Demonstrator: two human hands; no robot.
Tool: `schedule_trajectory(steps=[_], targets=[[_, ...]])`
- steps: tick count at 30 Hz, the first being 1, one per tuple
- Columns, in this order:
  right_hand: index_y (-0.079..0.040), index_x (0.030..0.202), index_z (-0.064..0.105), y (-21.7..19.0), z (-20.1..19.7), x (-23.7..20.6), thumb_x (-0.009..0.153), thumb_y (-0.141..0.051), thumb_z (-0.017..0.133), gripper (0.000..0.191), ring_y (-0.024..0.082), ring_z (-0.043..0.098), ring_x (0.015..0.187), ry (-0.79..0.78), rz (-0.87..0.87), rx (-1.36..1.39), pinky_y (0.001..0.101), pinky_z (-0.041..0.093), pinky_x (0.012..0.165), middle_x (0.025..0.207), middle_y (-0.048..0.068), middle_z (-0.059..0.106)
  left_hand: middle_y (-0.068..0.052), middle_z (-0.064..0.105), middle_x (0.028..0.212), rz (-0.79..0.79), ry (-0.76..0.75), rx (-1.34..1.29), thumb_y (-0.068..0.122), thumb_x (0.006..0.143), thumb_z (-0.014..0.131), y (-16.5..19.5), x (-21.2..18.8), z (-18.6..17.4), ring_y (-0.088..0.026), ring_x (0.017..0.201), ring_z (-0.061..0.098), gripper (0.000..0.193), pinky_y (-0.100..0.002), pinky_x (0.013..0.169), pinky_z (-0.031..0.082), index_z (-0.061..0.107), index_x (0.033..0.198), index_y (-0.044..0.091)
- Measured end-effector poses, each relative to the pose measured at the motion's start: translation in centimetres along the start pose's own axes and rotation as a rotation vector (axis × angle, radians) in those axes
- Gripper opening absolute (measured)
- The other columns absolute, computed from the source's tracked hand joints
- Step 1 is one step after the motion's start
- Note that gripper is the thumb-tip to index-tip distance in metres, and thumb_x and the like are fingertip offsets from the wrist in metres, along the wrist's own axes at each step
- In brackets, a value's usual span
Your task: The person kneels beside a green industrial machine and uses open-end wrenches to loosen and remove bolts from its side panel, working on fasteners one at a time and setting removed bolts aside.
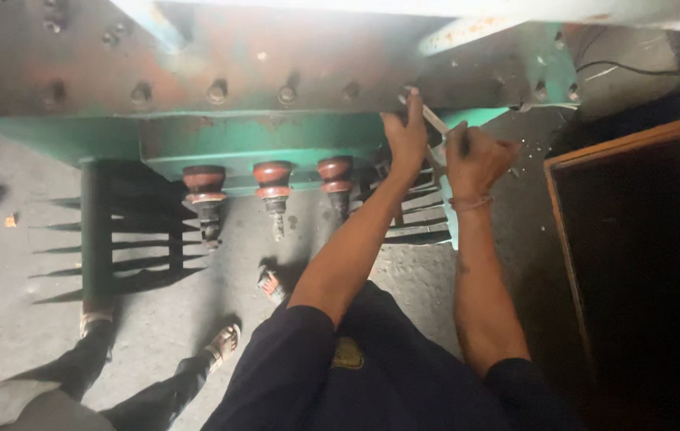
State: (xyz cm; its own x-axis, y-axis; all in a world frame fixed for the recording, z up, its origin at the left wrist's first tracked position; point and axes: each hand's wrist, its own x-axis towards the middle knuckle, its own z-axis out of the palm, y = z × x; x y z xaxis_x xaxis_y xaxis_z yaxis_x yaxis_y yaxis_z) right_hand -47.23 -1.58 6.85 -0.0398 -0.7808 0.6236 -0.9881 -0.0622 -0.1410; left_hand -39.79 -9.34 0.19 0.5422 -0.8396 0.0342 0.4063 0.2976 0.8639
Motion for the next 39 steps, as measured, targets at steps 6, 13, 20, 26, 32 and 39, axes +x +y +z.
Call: schedule_trajectory(steps=[6,13,20,26,32,39], targets=[[-0.011,0.091,0.079,4.8,0.5,9.5,0.09,-0.029,0.081,0.018,0.028,0.071,0.079,-0.055,-0.428,0.126,0.0588,0.036,0.102,0.089,0.01,0.078,-0.02,0.065,0.128,-0.126,-0.091,0.137,0.033,0.101,0.069,0.2,0.0,-1.1,-0.027,0.114,0.061,0.053,-0.04,0.107,0.043,0.053,0.134,-0.006],[-0.003,0.13,0.068,5.1,8.4,18.7,0.11,-0.027,0.063,0.031,0.04,0.063,0.117,-0.127,-0.656,0.187,0.0515,0.046,0.11,0.126,0.02,0.069,-0.017,0.07,0.114,-0.583,-0.468,-0.181,0.019,0.098,0.067,5.3,3.5,-8.3,-0.015,0.074,0.055,0.039,-0.029,0.059,0.045,0.058,0.129,-0.002],[0.001,0.14,0.063,6.0,11.8,19.0,0.109,-0.032,0.059,0.045,0.044,0.057,0.128,-0.031,-0.754,0.166,0.0541,0.039,0.111,0.138,0.026,0.065,-0.007,0.07,0.09,-0.674,-0.253,-0.166,0.012,0.102,0.054,6.9,1.7,-9.4,-0.013,0.06,0.055,0.024,-0.024,0.047,0.043,0.064,0.122,0.003],[-0.006,0.128,0.07,8.3,14.6,18.7,0.106,-0.042,0.066,0.043,0.045,0.055,0.134,-0.429,-0.491,0.318,0.0587,0.032,0.123,0.136,0.022,0.065,-0.004,0.069,0.091,-0.348,0.242,-0.649,0.01,0.1,0.061,-0.3,-3.8,0.0,-0.015,0.066,0.059,0.031,-0.029,0.058,0.049,0.065,0.131,0.008],[-0.001,0.122,0.072,9.9,17.7,19.4,0.103,-0.031,0.069,0.036,0.05,0.055,0.128,-0.231,-0.707,0.578,0.06,0.032,0.118,0.13,0.025,0.067,-0.001,0.065,0.092,-0.153,0.42,-0.856,0.013,0.109,0.059,-1.6,-2.6,5.1,-0.012,0.078,0.057,0.024,-0.027,0.07,0.049,0.063,0.131,0.005],[-0.004,0.123,0.072,12.5,20.9,20.6,0.104,-0.03,0.059,0.035,0.05,0.055,0.132,-0.212,-0.826,0.395,0.0592,0.037,0.111,0.135,0.025,0.068,-0.002,0.071,0.082,-0.29,0.029,-0.176,0.021,0.102,0.063,-1.0,2.9,-6.1,-0.013,0.067,0.059,0.026,-0.029,0.057,0.048,0.071,0.111,-0.002]])
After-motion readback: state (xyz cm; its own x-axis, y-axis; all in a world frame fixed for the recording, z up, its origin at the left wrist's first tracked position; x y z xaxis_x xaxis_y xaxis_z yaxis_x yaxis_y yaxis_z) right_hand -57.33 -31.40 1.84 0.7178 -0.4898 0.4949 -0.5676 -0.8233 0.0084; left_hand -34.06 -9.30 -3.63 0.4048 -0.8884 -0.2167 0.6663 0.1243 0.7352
